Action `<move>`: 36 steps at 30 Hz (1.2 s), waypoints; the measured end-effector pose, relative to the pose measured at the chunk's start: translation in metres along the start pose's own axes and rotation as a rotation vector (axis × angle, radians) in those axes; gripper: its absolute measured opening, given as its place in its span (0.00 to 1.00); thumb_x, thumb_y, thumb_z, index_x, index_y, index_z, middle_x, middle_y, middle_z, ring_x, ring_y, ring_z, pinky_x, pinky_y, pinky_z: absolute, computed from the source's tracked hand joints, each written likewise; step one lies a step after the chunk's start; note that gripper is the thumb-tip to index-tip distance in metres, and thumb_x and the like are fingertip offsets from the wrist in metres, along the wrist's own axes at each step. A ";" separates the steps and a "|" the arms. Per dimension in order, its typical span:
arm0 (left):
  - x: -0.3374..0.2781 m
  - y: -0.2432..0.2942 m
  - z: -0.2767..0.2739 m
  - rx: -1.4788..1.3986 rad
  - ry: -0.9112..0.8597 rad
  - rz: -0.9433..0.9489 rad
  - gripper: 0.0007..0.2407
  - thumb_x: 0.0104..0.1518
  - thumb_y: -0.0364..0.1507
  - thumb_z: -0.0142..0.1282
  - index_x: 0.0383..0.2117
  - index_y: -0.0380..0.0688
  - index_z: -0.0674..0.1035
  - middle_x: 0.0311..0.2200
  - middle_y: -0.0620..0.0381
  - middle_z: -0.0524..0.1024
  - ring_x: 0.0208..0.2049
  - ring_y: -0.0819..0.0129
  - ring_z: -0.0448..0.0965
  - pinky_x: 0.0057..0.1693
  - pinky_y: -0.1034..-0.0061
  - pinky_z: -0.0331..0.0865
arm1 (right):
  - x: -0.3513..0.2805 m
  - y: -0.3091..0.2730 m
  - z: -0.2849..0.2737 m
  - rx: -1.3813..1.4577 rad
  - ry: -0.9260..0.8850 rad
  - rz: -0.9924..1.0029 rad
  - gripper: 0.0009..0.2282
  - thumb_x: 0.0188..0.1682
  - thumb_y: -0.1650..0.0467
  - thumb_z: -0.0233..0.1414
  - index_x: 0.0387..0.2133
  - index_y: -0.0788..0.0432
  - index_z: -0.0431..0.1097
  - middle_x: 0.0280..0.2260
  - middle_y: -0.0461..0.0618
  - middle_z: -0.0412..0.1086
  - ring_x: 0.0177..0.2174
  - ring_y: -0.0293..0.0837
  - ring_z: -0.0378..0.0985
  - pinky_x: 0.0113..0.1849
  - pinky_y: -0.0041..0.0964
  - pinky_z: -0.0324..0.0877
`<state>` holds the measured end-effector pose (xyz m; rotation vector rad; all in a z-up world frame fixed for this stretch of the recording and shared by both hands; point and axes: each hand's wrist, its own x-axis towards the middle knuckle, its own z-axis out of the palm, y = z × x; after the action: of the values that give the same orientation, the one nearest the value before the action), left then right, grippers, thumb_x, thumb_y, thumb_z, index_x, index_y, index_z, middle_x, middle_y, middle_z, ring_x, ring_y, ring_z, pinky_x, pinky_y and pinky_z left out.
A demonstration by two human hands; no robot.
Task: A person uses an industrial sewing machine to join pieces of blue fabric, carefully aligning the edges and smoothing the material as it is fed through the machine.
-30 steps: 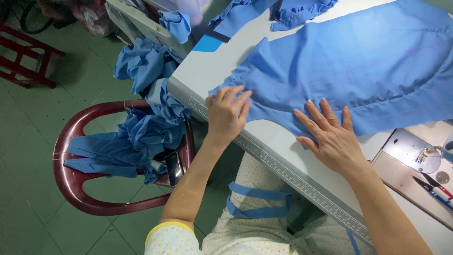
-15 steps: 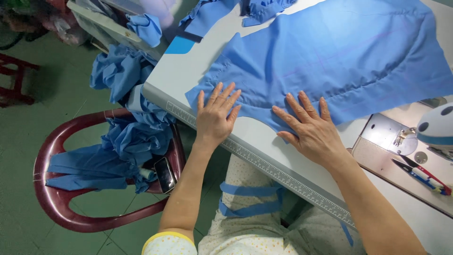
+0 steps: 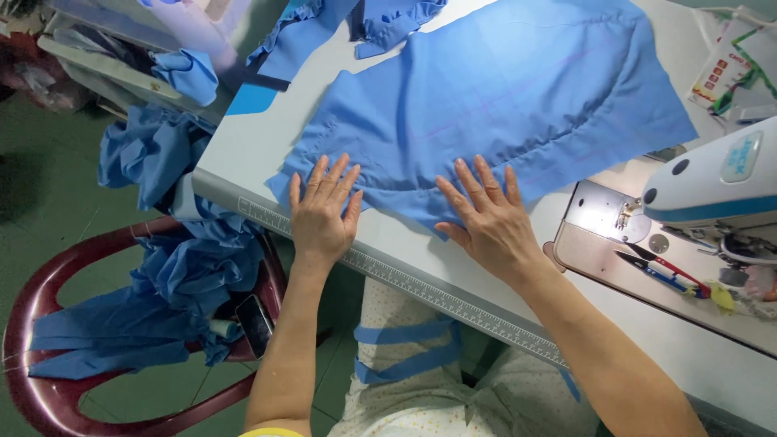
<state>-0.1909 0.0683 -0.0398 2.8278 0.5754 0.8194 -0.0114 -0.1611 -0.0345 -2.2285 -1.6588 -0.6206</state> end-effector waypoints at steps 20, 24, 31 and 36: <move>-0.001 0.002 0.002 0.059 0.008 -0.004 0.15 0.66 0.39 0.47 0.57 0.59 0.77 0.63 0.61 0.69 0.67 0.60 0.62 0.67 0.45 0.43 | -0.009 0.046 0.005 0.080 -0.244 0.285 0.36 0.53 0.45 0.36 0.69 0.54 0.50 0.69 0.64 0.46 0.67 0.64 0.41 0.55 0.83 0.36; -0.001 0.002 0.002 0.055 -0.003 -0.019 0.15 0.67 0.39 0.47 0.57 0.58 0.77 0.63 0.60 0.69 0.67 0.59 0.62 0.67 0.44 0.42 | -0.009 0.047 0.003 0.096 -0.268 0.285 0.36 0.54 0.45 0.35 0.69 0.54 0.49 0.69 0.62 0.45 0.67 0.62 0.40 0.55 0.83 0.34; -0.002 0.001 -0.001 0.023 -0.028 -0.042 0.15 0.66 0.40 0.46 0.56 0.59 0.78 0.62 0.59 0.70 0.66 0.57 0.62 0.66 0.41 0.43 | -0.010 0.049 0.008 0.066 -0.227 0.267 0.36 0.53 0.45 0.36 0.69 0.53 0.52 0.68 0.62 0.48 0.67 0.63 0.42 0.53 0.87 0.39; -0.001 0.000 0.001 0.016 -0.023 -0.029 0.16 0.66 0.40 0.46 0.57 0.59 0.77 0.63 0.58 0.69 0.66 0.56 0.62 0.66 0.40 0.42 | -0.004 0.043 -0.002 0.062 -0.141 0.247 0.35 0.53 0.47 0.41 0.69 0.54 0.52 0.68 0.63 0.48 0.66 0.63 0.44 0.52 0.87 0.42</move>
<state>-0.1914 0.0676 -0.0408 2.8325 0.6213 0.7795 0.0285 -0.1784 -0.0340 -2.4279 -1.4099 -0.3528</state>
